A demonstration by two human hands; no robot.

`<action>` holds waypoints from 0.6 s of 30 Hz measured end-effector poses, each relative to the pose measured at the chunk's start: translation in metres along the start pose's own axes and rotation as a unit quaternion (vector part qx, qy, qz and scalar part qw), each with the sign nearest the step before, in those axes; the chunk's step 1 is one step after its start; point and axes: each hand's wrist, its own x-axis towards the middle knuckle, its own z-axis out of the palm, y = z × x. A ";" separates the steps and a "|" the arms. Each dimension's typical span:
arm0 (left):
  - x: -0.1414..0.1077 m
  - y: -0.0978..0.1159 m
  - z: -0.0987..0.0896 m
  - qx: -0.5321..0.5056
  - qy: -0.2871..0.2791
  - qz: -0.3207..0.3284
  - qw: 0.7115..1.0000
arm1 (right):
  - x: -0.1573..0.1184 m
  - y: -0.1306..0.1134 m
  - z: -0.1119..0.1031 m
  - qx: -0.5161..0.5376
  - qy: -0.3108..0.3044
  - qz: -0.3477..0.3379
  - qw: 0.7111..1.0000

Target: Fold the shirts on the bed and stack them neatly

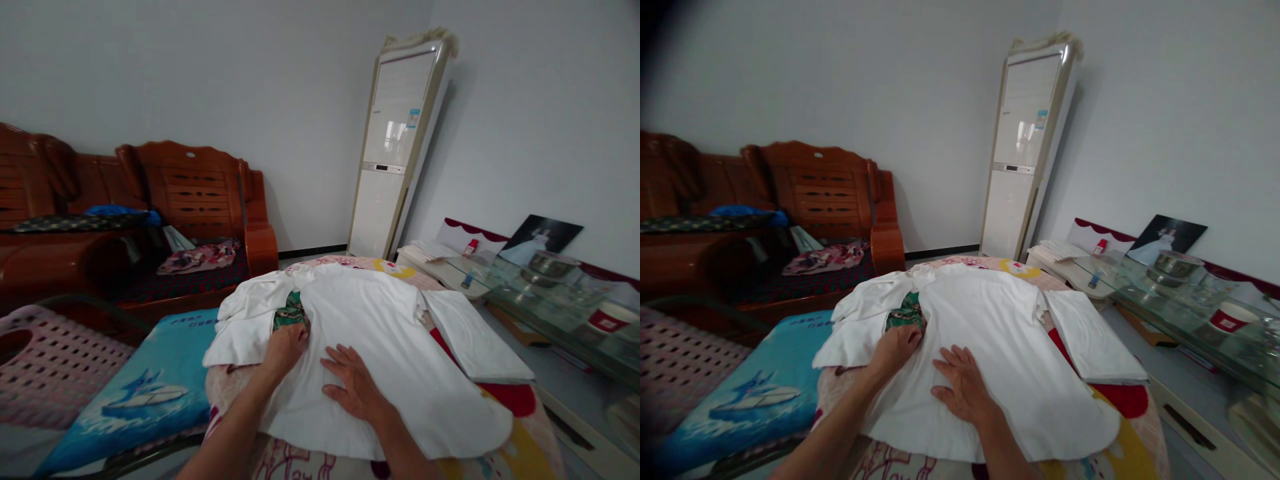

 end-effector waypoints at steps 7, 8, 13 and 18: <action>-0.034 0.003 0.018 0.033 -0.040 -0.047 0.998 | 0.000 0.007 0.009 -0.024 0.018 -0.005 1.000; -0.036 0.004 0.018 0.019 -0.040 -0.052 0.998 | 0.000 0.010 0.012 -0.025 0.027 -0.012 0.999; -0.042 0.011 0.002 -0.096 0.013 -0.005 0.995 | -0.002 0.026 0.026 -0.001 0.122 -0.068 0.990; -0.050 0.003 -0.023 -0.090 0.041 -0.009 0.995 | -0.004 0.012 0.016 0.026 0.075 -0.057 0.995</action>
